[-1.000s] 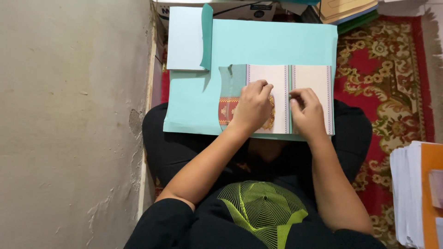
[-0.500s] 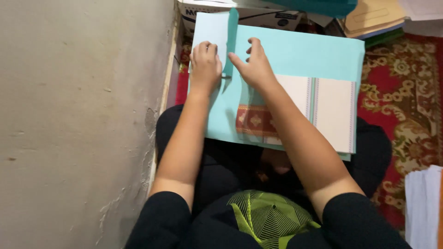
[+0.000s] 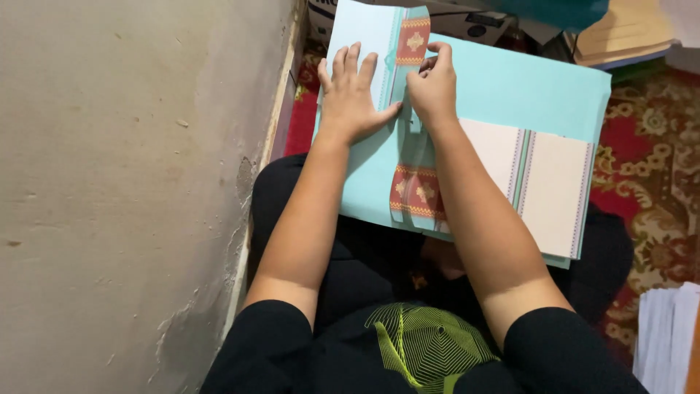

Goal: Manually folding printed booklets in half and stacking them.

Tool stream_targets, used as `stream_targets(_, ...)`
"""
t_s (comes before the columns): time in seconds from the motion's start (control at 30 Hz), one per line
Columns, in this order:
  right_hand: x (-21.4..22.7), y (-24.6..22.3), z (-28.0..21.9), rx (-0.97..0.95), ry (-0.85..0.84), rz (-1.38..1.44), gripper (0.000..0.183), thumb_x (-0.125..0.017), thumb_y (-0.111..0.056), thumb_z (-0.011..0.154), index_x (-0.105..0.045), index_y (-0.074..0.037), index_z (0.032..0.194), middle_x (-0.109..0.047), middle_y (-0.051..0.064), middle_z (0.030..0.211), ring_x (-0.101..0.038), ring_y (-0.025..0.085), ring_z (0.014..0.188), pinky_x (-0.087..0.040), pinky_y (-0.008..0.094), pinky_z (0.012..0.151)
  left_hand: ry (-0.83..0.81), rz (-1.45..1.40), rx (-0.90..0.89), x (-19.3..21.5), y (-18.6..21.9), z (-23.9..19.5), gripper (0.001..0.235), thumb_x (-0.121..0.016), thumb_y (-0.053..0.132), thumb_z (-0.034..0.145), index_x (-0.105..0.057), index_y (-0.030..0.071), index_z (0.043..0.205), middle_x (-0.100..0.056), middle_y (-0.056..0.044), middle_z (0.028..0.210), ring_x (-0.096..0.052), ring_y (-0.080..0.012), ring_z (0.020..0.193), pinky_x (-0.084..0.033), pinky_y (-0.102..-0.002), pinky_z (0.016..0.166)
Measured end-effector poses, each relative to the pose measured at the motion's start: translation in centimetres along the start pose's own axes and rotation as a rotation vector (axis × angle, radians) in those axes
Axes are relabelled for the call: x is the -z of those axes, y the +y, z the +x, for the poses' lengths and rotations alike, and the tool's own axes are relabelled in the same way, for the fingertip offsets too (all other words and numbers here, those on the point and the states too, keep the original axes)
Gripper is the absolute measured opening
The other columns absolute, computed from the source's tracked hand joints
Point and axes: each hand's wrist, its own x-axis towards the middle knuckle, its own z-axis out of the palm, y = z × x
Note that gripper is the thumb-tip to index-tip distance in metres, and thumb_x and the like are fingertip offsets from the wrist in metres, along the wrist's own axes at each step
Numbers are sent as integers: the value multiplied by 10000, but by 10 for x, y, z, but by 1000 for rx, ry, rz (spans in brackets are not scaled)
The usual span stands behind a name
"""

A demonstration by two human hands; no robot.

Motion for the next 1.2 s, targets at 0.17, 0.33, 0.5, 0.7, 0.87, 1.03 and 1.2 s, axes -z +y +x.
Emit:
stream_targets(0.17, 1, -11, -5, 68, 50, 61, 373, -604, -4, 879, -512, -35, 1239, -626, 78, 936, -603, 120, 700, -532, 268, 613, 30, -106, 72, 4, 1, -1, 817, -770, 495, 747, -479, 130, 1418, -406, -156, 1511, -330, -353, 1427, -183, -691, 1163)
stream_targets(0.33, 8, -38, -13, 234, -71, 273, 259, -501, -71, 1003, -573, -24, 1247, -641, 119, 1056, -590, 166, 842, -546, 301, 748, 115, -580, 160, 14, -13, -1, 606, -548, 354, 818, -510, 84, 1359, -519, -152, 1442, -436, -336, 1392, -369, -544, 1159)
stream_targets(0.5, -1, -39, -16, 283, -132, 0, 202, -570, -49, 919, -742, 54, 899, -759, 115, 1004, -679, 260, 861, -536, 342, 822, 154, -584, 87, 13, -15, -3, 552, -472, 338, 866, -518, 87, 1355, -545, -144, 1424, -476, -338, 1347, -342, -490, 1145)
stream_targets(0.7, 4, -36, -14, 158, -84, 4, 157, -591, -133, 988, -614, -15, 1091, -719, 96, 804, -631, 170, 659, -521, 324, 611, 112, -300, 32, 34, 9, -9, 254, -727, 316, 831, -759, 130, 1001, -570, -150, 1320, -464, -329, 1287, -236, -646, 1153)
stream_targets(0.87, -6, -30, -15, 282, -73, -175, 215, -656, 67, 819, -656, -4, 1022, -619, 123, 1029, -596, 253, 894, -535, 359, 830, 62, -80, 25, 4, 1, -3, 452, -694, 383, 836, -630, 201, 1245, -449, -167, 1458, -351, -353, 1365, -264, -588, 1132)
stream_targets(1.03, -26, -10, 0, 224, -161, -603, 472, -579, -101, 945, -571, -7, 1408, -507, 165, 1520, -423, 346, 1331, -312, 496, 1059, -188, 71, 30, -7, -2, 1, 668, -447, 596, 1010, -409, 276, 1595, -184, -201, 1658, -100, -399, 1526, -164, -713, 1157)
stream_targets(1.2, -39, 16, 51, 223, -351, -849, 733, -617, -86, 917, -340, 18, 1588, -270, 161, 1670, -126, 344, 1524, -177, 610, 1157, -232, 85, 23, -11, -6, 4, 702, -520, 564, 955, -395, 299, 1593, -175, -186, 1664, -109, -395, 1527, -167, -727, 1148)
